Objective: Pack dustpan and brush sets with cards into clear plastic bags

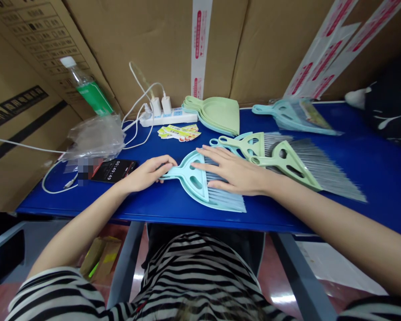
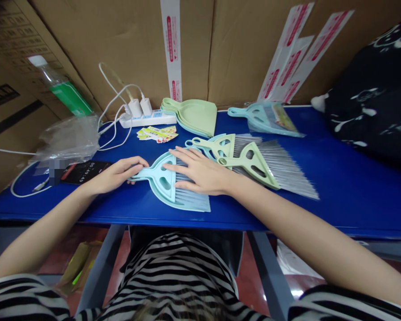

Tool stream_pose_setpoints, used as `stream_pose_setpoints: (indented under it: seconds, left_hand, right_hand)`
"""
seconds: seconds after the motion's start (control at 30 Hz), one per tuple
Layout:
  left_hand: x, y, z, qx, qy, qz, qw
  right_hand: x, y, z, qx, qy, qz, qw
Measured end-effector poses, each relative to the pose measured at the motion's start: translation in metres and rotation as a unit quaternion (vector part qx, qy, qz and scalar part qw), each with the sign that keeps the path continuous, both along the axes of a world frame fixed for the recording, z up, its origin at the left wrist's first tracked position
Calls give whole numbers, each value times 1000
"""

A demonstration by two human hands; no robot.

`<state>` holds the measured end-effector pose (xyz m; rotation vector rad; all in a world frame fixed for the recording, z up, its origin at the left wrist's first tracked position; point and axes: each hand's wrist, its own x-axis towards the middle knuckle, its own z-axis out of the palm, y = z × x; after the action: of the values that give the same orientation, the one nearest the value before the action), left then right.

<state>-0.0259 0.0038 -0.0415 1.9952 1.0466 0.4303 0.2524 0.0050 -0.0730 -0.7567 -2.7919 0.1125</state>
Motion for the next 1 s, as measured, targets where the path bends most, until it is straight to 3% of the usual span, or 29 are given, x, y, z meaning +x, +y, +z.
stream_pose_setpoints:
  seconds: [0.5,1.0]
  left_hand:
    - [2,1,0,-30,-38,-11,999]
    - [-1,2,-1,-14,-45,-29,998]
  right_hand:
    - [2,-1,-1,-15,22,3,1000]
    - [0,-2,0,-39,29,6,999]
